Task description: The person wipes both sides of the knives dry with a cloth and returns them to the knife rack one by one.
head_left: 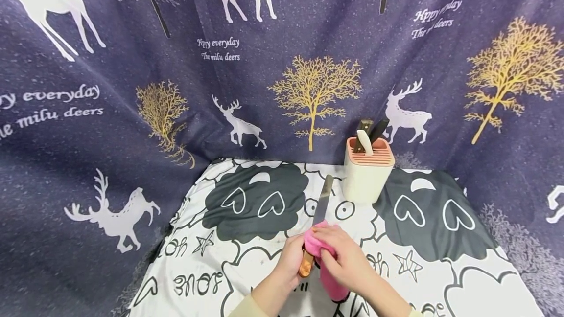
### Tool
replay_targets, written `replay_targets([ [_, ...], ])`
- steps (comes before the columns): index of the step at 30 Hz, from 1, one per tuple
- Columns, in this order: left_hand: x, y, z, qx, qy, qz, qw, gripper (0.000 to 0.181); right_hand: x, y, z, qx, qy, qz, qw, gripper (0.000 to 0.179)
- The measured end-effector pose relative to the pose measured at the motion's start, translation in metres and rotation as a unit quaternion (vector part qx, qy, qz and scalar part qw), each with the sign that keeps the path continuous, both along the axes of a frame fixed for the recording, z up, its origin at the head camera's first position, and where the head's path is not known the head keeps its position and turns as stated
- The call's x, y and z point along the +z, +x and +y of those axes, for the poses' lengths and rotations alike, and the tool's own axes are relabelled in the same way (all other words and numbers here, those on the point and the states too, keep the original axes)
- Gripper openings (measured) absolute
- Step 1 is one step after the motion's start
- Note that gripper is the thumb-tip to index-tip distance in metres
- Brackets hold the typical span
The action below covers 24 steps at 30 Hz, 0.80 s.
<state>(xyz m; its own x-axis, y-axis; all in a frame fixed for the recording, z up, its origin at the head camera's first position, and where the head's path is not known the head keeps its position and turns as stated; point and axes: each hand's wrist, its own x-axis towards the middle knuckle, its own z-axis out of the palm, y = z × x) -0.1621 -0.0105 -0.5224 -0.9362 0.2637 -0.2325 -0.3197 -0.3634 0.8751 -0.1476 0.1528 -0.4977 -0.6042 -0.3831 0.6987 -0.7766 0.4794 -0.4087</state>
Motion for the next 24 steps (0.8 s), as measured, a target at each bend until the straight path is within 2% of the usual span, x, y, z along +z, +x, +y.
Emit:
replay_targets([
  [3, -0.003, -0.001, 0.0, 0.007, 0.002, -0.009, 0.9999, 0.03, -0.003, 0.004, -0.008, -0.029, 0.032, 0.046, 0.9981, 0.044],
  [7, -0.006, -0.004, -0.001, -0.003, 0.022, -0.017, 0.9996, 0.03, -0.004, 0.009, -0.013, -0.032, 0.063, 0.046, 0.9965, 0.044],
  [13, -0.009, -0.007, -0.001, -0.043, 0.077, -0.039, 0.9954, 0.036, 0.0, 0.019, -0.018, -0.003, 0.101, 0.037, 0.9942, 0.044],
  [16, -0.009, -0.008, -0.002, -0.04, 0.08, -0.039, 0.9952, 0.034, 0.005, 0.021, -0.018, 0.03, 0.106, 0.044, 0.9929, 0.044],
  [21, -0.011, -0.012, -0.004, 0.013, 0.058, -0.029, 0.9978, 0.028, 0.014, 0.025, -0.019, 0.103, 0.128, 0.061, 0.9845, 0.036],
  [24, -0.011, -0.014, -0.005, 0.045, 0.051, -0.023, 0.9974, 0.024, 0.017, 0.027, -0.022, 0.12, 0.142, 0.076, 0.9796, 0.034],
])
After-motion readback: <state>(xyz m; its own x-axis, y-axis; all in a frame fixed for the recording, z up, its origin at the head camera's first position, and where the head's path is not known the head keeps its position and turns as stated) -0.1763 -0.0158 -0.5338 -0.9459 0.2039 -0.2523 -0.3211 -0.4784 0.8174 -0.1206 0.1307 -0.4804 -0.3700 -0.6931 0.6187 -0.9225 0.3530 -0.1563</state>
